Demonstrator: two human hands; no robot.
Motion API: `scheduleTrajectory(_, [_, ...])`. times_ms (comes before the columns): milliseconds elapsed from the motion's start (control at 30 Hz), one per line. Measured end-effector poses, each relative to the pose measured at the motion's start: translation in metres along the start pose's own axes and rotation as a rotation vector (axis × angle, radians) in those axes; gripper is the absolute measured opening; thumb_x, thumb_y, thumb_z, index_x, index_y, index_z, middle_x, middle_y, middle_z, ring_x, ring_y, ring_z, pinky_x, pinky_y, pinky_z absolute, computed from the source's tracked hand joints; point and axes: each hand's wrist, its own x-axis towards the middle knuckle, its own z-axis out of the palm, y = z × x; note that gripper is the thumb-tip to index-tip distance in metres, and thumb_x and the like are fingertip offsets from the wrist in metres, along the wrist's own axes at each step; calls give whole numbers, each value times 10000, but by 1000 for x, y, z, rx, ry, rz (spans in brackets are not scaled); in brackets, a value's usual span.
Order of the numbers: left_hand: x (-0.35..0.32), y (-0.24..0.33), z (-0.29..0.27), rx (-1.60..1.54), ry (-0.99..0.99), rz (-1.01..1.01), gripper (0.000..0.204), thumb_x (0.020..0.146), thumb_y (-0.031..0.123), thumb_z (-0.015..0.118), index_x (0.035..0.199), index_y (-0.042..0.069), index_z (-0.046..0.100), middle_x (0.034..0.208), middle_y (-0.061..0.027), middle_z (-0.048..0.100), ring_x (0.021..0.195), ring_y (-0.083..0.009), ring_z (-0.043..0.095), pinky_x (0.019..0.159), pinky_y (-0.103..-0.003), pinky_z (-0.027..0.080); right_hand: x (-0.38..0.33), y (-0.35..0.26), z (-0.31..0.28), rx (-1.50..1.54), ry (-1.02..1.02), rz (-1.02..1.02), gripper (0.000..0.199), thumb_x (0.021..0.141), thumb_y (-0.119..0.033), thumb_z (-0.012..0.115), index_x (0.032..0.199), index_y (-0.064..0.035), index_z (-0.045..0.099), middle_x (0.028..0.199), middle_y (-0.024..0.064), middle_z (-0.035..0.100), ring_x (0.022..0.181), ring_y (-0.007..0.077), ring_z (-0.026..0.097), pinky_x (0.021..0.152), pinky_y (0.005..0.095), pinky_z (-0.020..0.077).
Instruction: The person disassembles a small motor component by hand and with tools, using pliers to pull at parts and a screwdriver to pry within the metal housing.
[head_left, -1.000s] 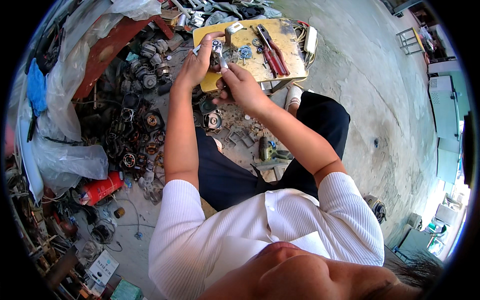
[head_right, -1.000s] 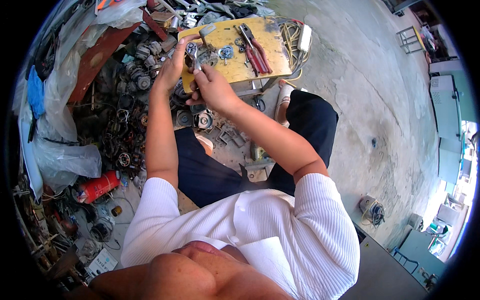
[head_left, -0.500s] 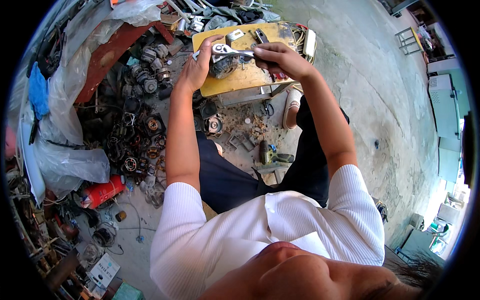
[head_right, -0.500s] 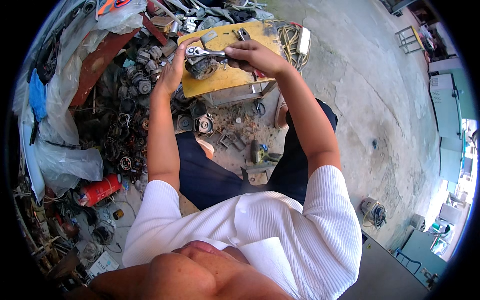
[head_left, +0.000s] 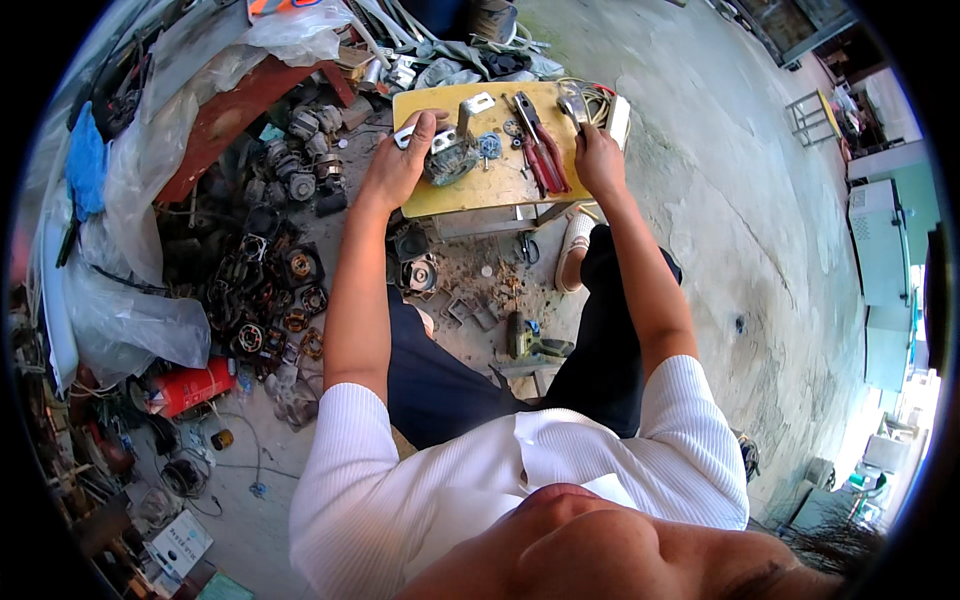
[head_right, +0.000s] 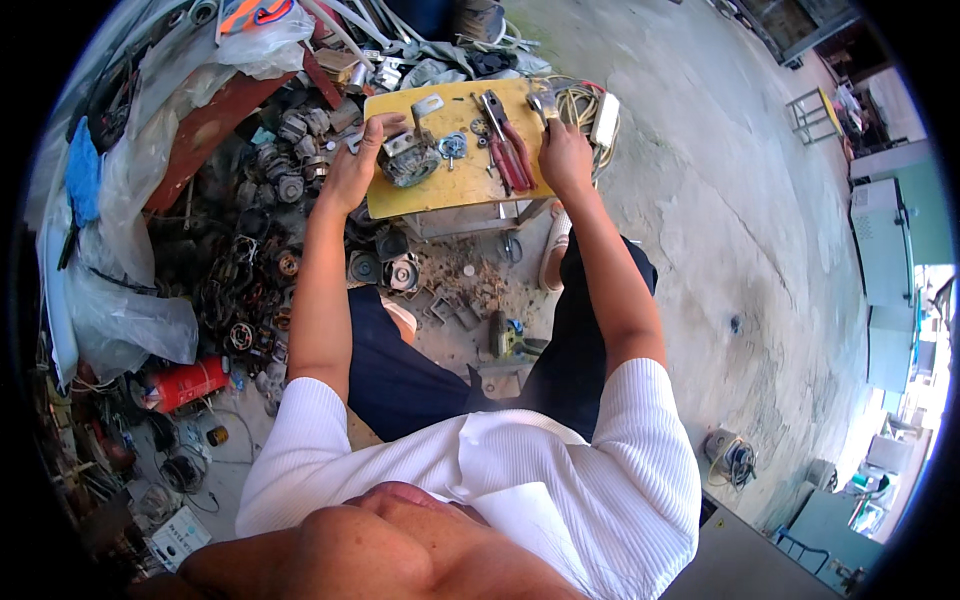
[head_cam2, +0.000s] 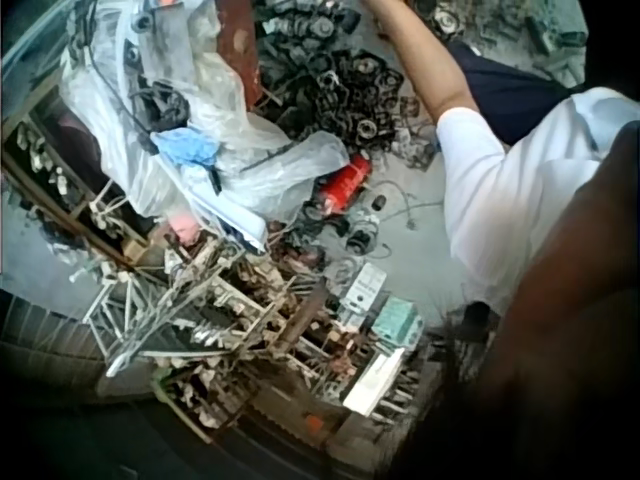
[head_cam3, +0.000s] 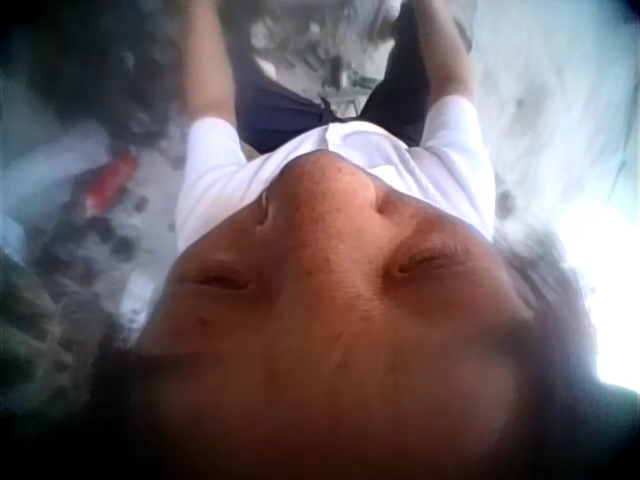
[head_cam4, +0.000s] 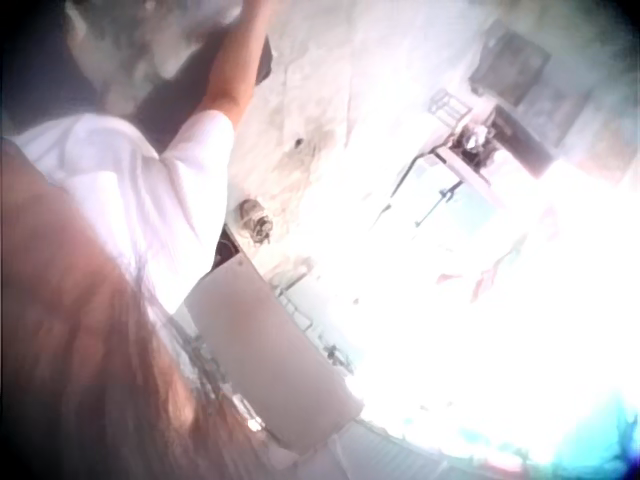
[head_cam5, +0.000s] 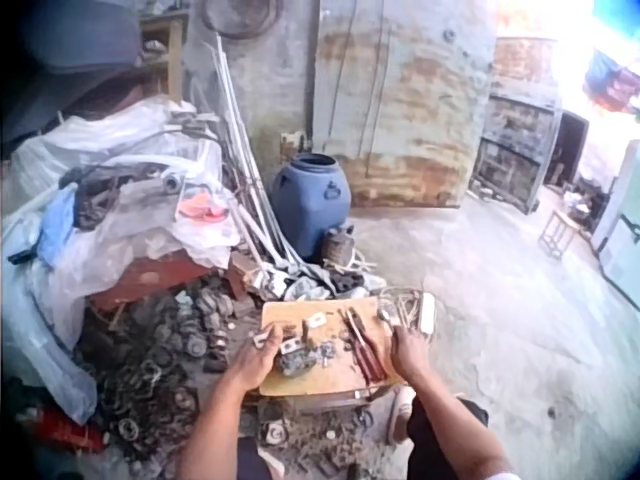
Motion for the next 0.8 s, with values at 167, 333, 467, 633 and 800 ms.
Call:
scheduleTrajectory(167, [-4, 5, -5, 161, 4, 11, 569, 987, 502, 563, 1223, -8, 652, 1207, -149, 689, 1174, -230, 625, 1033, -343, 433, -3, -38, -15, -25, 63, -86, 315, 905, -279, 656, 1146, -80, 695, 1125, 194, 657, 1051, 385, 622, 859, 509, 506])
scheduleTrajectory(333, [-11, -1, 6, 427, 143, 118, 394, 838, 359, 751, 1163, 145, 690, 1131, -76, 716, 1077, -296, 653, 1062, -457, 347, 13, -91, -28, 780, -290, -309, 476, 895, -223, 725, 1329, -68, 609, 1231, 158, 660, 1134, 302, 636, 960, 368, 498])
scheduleTrajectory(467, [-5, -2, 15, 297, 191, 75, 297, 807, 272, 745, 1072, 140, 721, 1102, -66, 719, 1029, -282, 662, 1047, -487, 371, 12, -123, -16, 1079, -344, -265, 455, 941, -190, 699, 1355, -44, 578, 1267, 115, 658, 1182, 207, 609, 1012, 347, 470])
scheduleTrajectory(633, [-6, -5, 15, 338, 215, 138, 258, 814, 124, 720, 1063, 54, 715, 1074, -110, 719, 1035, -269, 686, 914, -360, 512, 4, -135, -18, 1058, -360, -263, 309, 960, -152, 683, 1225, 1, 645, 1128, 80, 704, 1059, 149, 625, 941, 321, 484])
scheduleTrajectory(800, [-3, -9, 18, 287, 226, 102, 252, 798, 146, 706, 1037, 69, 719, 1071, -91, 722, 1033, -270, 680, 953, -386, 480, 4, -131, -1, 1142, -346, -249, 250, 972, -152, 667, 1168, 3, 676, 1071, 71, 714, 987, 135, 631, 895, 307, 493])
